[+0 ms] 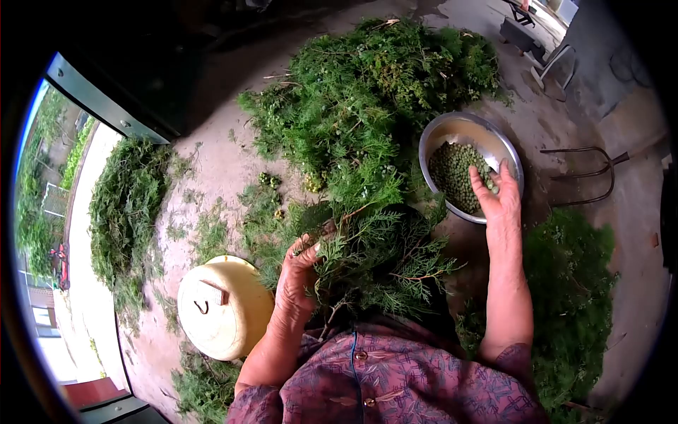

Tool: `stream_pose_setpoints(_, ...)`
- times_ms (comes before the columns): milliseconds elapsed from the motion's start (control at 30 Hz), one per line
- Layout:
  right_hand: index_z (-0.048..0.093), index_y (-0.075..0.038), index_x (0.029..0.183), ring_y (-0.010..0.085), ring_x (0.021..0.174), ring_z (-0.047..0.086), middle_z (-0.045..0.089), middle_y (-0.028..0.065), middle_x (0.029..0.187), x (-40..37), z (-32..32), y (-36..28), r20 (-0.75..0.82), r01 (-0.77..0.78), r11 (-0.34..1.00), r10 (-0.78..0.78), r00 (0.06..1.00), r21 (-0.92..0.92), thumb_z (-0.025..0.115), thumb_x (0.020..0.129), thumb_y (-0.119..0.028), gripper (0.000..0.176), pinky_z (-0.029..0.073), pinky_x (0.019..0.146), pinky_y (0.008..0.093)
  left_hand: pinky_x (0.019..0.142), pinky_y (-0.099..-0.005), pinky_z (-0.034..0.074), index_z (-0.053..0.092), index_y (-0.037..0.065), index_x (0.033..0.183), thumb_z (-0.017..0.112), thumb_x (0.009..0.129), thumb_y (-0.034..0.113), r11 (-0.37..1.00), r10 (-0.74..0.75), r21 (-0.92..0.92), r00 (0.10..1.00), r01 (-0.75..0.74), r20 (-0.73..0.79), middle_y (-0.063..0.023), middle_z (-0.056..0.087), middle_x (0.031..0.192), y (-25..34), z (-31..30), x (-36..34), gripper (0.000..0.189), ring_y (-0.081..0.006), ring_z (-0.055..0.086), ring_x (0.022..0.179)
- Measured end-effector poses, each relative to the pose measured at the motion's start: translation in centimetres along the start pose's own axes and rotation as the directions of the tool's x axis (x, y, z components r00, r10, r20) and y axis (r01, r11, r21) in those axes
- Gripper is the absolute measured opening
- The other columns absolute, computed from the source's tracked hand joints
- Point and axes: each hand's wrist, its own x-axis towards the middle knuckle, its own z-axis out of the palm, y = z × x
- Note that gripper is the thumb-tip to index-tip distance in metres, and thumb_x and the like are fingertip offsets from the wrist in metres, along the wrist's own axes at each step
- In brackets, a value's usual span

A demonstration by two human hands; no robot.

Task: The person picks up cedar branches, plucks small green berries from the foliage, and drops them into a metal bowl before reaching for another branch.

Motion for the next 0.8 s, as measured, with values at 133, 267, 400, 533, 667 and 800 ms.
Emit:
stream_pose_setpoints(133,0.032,0.000,0.129,0.0357,0.123,0.028,0.018,0.0172,0.138,5.6,-1.7,-4.2,0.160,0.067,0.998,-0.064,0.985,-0.012,0.053,0.088,-0.027,0.053,0.041,0.094,0.0522,0.061,-0.0318,0.053,0.058,0.005,0.097,0.065,0.072,0.003,0.998,0.013,0.061,0.992,-0.005,-0.125,-0.0089,0.064,0.088,-0.1,-0.7,0.1,0.026,-0.0186,0.062,0.069)
stream_pose_setpoints(267,0.024,0.002,0.133,0.0341,0.127,0.024,0.014,0.0149,0.142,6.7,-1.6,-6.7,0.025,0.214,0.975,-0.213,0.977,-0.054,0.048,0.091,-0.025,0.056,0.041,0.095,0.0506,0.060,-0.0304,0.052,0.059,0.006,0.094,0.067,0.072,0.005,0.997,0.023,0.072,0.983,-0.010,-0.185,-0.0090,0.065,0.090,0.5,0.0,-0.8,0.023,-0.0184,0.062,0.069)
stream_pose_setpoints(400,0.044,0.005,0.116,0.0273,0.104,0.049,0.047,0.0161,0.116,7.9,-3.1,-6.4,0.176,0.209,0.959,-0.176,0.969,-0.193,0.049,0.090,-0.018,0.035,0.047,0.089,0.0405,0.062,-0.0316,0.051,0.054,0.009,0.100,0.067,0.073,0.009,0.986,0.022,0.165,0.986,0.006,-0.164,-0.0073,0.064,0.089,0.1,-1.1,0.0,0.030,-0.0183,0.061,0.073)
stream_pose_setpoints(533,0.057,0.002,0.099,0.0150,0.071,0.060,0.061,0.0083,0.085,-2.2,0.1,-0.6,0.557,0.332,0.717,0.094,0.825,-0.613,0.051,0.088,-0.009,0.017,0.050,0.060,0.0251,0.060,-0.0333,0.050,0.046,0.010,0.110,0.065,0.078,0.013,0.972,0.092,0.233,0.958,-0.028,-0.271,-0.0084,0.062,0.089,-0.1,-1.4,0.5,0.037,-0.0205,0.060,0.074)
stream_pose_setpoints(667,0.061,0.000,0.091,0.0137,0.066,0.060,0.061,0.0057,0.074,-9.0,-0.5,5.3,0.764,0.683,0.343,0.335,0.552,-0.645,0.059,0.080,-0.002,0.011,0.047,0.056,0.0231,0.055,-0.0272,0.042,0.037,0.012,0.115,0.070,0.075,0.013,0.963,0.141,0.263,0.943,-0.060,-0.301,-0.0042,0.054,0.082,0.9,-0.9,0.3,0.052,-0.0144,0.049,0.065)
stream_pose_setpoints(800,0.057,0.003,0.083,0.0236,0.061,0.058,0.054,0.0118,0.067,-10.7,-1.5,8.4,0.907,0.926,0.136,0.293,0.303,-0.353,0.057,0.077,0.002,0.006,0.049,0.056,0.0302,0.064,-0.0343,0.052,0.042,0.012,0.108,0.061,0.081,0.011,0.979,0.191,0.120,0.946,-0.165,-0.261,-0.0077,0.060,0.091,2.1,-2.1,0.1,0.034,-0.0206,0.060,0.079)
